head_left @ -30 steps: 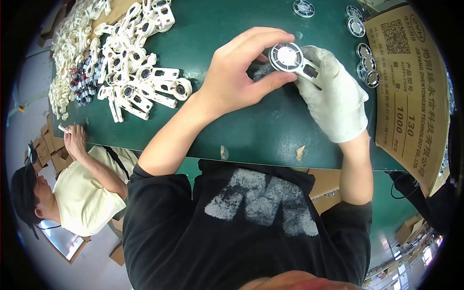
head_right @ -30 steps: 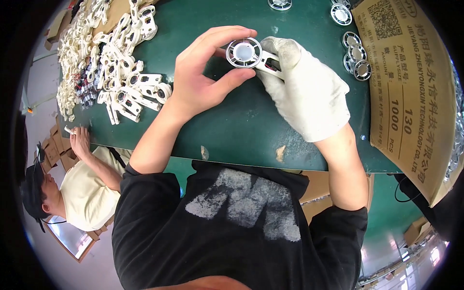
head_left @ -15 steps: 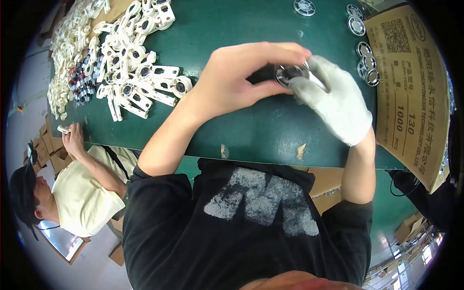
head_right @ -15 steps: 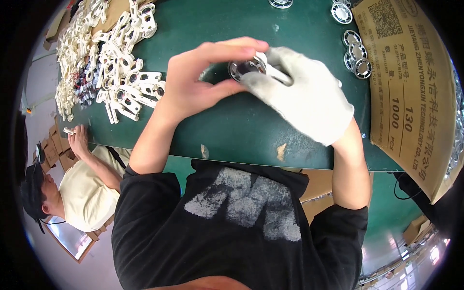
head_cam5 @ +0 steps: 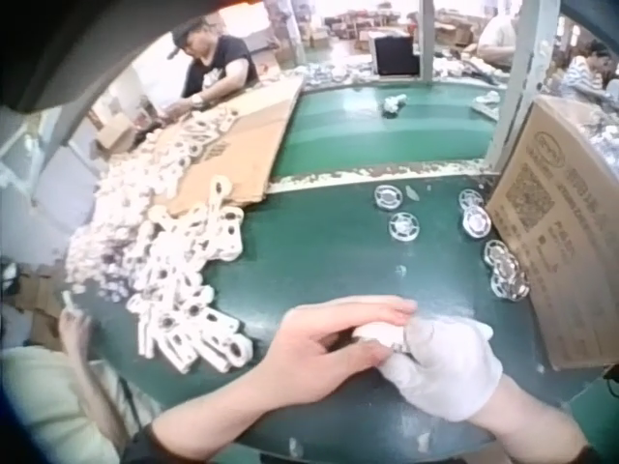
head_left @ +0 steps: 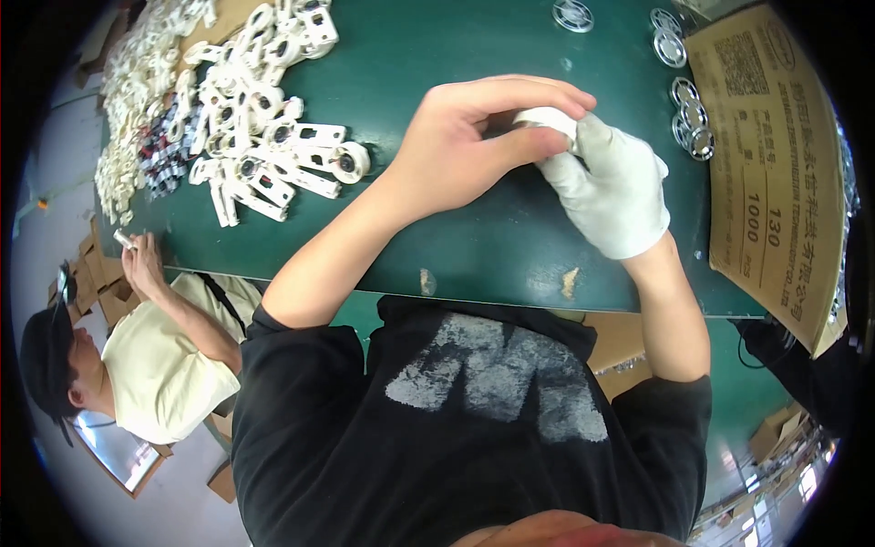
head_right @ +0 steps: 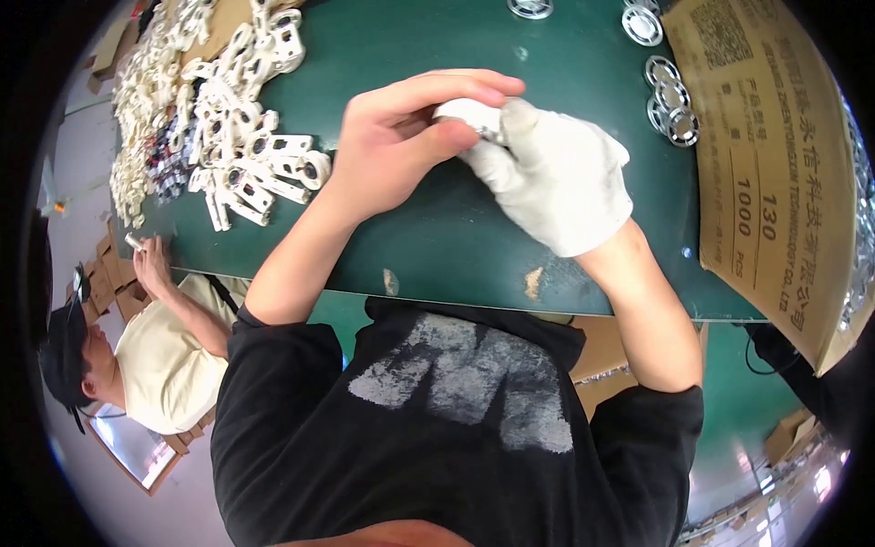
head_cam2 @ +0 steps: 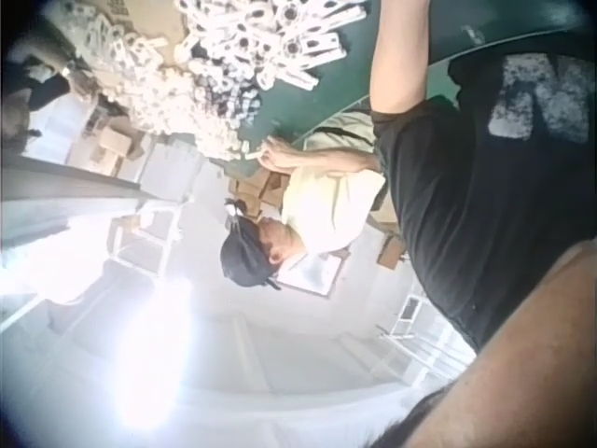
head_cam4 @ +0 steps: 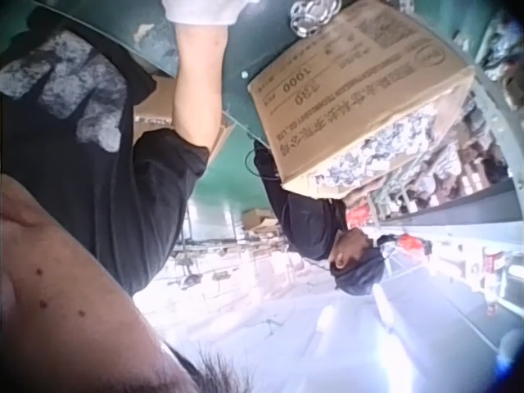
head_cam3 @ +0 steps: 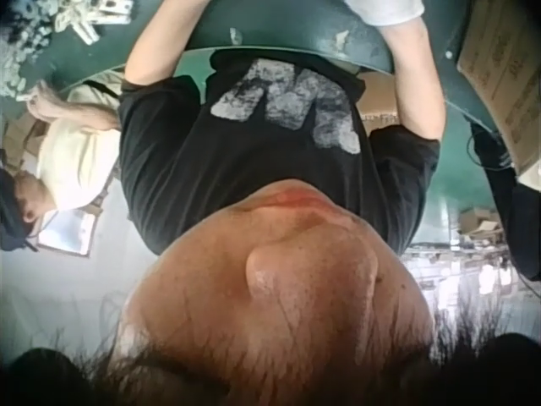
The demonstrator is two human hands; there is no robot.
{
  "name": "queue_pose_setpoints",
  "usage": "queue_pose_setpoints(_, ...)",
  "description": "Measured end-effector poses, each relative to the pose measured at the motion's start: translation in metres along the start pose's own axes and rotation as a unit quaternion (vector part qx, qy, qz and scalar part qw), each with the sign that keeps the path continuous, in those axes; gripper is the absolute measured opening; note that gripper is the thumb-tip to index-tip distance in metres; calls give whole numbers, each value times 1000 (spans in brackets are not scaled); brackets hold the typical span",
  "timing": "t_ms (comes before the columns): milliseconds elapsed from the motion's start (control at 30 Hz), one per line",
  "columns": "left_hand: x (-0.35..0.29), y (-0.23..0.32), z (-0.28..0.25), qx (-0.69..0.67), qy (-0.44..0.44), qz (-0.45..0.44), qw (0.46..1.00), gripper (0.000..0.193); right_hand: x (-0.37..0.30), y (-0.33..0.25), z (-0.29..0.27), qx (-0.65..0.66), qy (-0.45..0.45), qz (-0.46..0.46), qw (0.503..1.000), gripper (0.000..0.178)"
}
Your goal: The person assembles small electronic components by hand, fitting metallic rings onto plastic housings on a production line.
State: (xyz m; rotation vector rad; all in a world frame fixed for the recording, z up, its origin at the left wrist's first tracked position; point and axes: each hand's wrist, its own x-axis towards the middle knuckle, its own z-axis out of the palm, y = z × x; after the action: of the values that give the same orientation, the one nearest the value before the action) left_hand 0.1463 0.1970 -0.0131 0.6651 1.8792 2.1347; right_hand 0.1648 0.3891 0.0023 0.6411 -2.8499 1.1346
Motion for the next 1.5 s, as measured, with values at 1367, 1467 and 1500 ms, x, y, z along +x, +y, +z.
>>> queue_pose_setpoints(1367,104,-12,18,438,165,59,882,31,16,43,4,-16,166,145,975,41)
queue_pose_setpoints(1467,108,-25,10,561,132,92,812,33,24,35,-17,-42,151,244,957,43)
queue_pose_setpoints(1500,106,-27,10,602,84,63,792,31,22,36,-21,-63,163,237,956,43)
